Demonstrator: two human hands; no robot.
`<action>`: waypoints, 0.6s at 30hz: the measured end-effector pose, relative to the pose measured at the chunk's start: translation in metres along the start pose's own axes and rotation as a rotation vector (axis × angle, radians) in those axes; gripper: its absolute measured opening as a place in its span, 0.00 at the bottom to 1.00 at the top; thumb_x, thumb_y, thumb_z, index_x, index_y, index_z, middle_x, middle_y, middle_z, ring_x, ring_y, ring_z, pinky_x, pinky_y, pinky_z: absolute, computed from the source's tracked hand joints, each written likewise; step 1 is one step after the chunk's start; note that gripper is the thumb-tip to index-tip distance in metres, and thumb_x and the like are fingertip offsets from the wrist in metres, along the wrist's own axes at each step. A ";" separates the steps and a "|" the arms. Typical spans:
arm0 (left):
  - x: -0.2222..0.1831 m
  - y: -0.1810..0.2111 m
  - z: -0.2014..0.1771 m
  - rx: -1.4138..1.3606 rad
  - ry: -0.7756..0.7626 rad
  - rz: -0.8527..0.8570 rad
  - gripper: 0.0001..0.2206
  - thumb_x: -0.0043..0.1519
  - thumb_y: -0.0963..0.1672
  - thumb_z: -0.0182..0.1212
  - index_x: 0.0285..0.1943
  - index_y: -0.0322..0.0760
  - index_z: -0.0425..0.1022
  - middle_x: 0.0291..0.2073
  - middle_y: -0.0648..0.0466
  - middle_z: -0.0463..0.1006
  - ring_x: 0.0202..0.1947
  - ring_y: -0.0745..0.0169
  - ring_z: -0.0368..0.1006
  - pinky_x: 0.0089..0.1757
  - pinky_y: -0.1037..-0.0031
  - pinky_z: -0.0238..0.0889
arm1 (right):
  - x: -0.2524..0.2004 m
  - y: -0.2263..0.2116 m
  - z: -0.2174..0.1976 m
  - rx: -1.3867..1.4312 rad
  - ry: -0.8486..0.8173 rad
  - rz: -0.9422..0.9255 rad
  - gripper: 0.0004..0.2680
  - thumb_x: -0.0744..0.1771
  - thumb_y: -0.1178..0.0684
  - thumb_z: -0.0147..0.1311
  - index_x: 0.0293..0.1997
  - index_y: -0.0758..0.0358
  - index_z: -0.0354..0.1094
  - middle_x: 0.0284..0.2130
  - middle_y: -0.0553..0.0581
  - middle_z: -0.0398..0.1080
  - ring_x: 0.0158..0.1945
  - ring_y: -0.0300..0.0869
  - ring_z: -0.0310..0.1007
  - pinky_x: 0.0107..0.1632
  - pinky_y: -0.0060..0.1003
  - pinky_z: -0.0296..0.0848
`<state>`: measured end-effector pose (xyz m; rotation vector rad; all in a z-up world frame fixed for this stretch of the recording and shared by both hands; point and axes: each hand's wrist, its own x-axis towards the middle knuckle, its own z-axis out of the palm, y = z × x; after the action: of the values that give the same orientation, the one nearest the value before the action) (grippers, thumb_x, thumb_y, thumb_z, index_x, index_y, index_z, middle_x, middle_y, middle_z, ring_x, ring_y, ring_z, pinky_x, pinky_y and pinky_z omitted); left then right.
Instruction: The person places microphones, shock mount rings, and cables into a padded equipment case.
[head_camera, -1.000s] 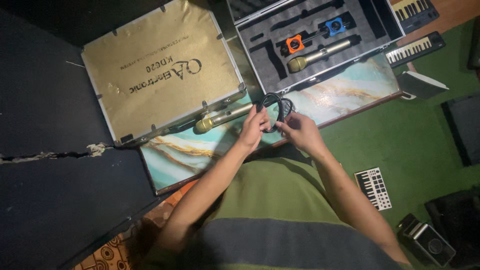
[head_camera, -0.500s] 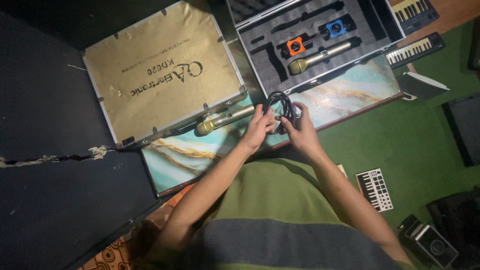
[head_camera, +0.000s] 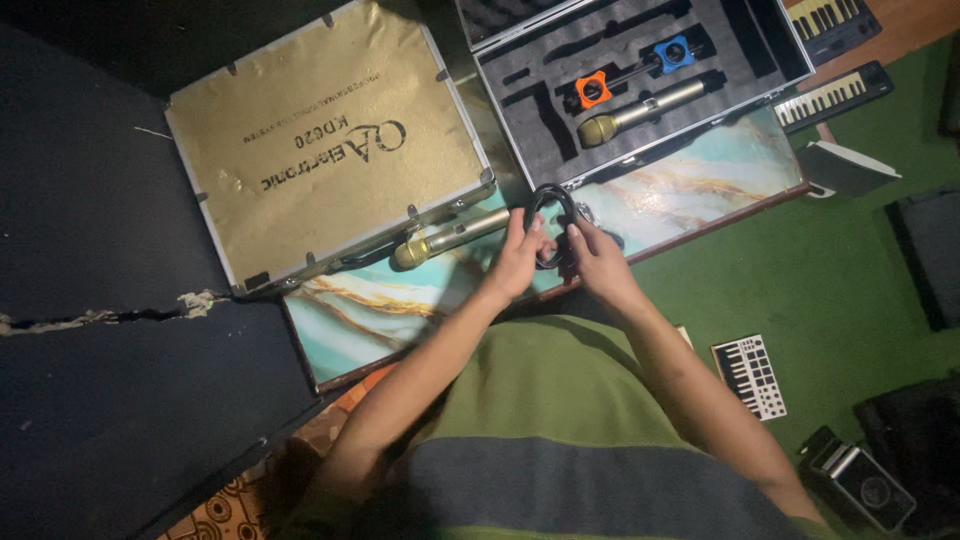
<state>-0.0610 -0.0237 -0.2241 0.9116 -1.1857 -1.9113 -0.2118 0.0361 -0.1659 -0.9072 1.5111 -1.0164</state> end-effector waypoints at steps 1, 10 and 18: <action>0.000 0.003 0.000 0.246 0.045 0.058 0.10 0.76 0.47 0.45 0.57 0.35 0.61 0.36 0.50 0.70 0.36 0.55 0.67 0.40 0.66 0.63 | -0.001 -0.001 0.000 0.049 -0.005 0.032 0.12 0.73 0.51 0.40 0.58 0.65 0.65 0.32 0.51 0.72 0.26 0.35 0.70 0.31 0.32 0.72; -0.003 0.031 -0.003 0.972 0.232 0.482 0.16 0.73 0.48 0.48 0.60 0.31 0.55 0.62 0.35 0.63 0.57 0.33 0.68 0.54 0.53 0.62 | -0.005 -0.005 0.002 0.028 -0.018 -0.005 0.11 0.74 0.52 0.40 0.57 0.66 0.66 0.31 0.50 0.70 0.25 0.34 0.68 0.29 0.30 0.69; 0.007 0.016 -0.016 0.567 0.016 -0.053 0.14 0.77 0.48 0.40 0.61 0.35 0.64 0.28 0.49 0.73 0.28 0.61 0.70 0.35 0.70 0.67 | -0.011 -0.021 0.001 0.018 -0.057 -0.046 0.13 0.73 0.52 0.41 0.63 0.64 0.63 0.36 0.51 0.73 0.30 0.34 0.71 0.35 0.31 0.74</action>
<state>-0.0484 -0.0419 -0.2161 1.2526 -1.7507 -1.6202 -0.2084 0.0388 -0.1430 -0.9546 1.4370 -1.0272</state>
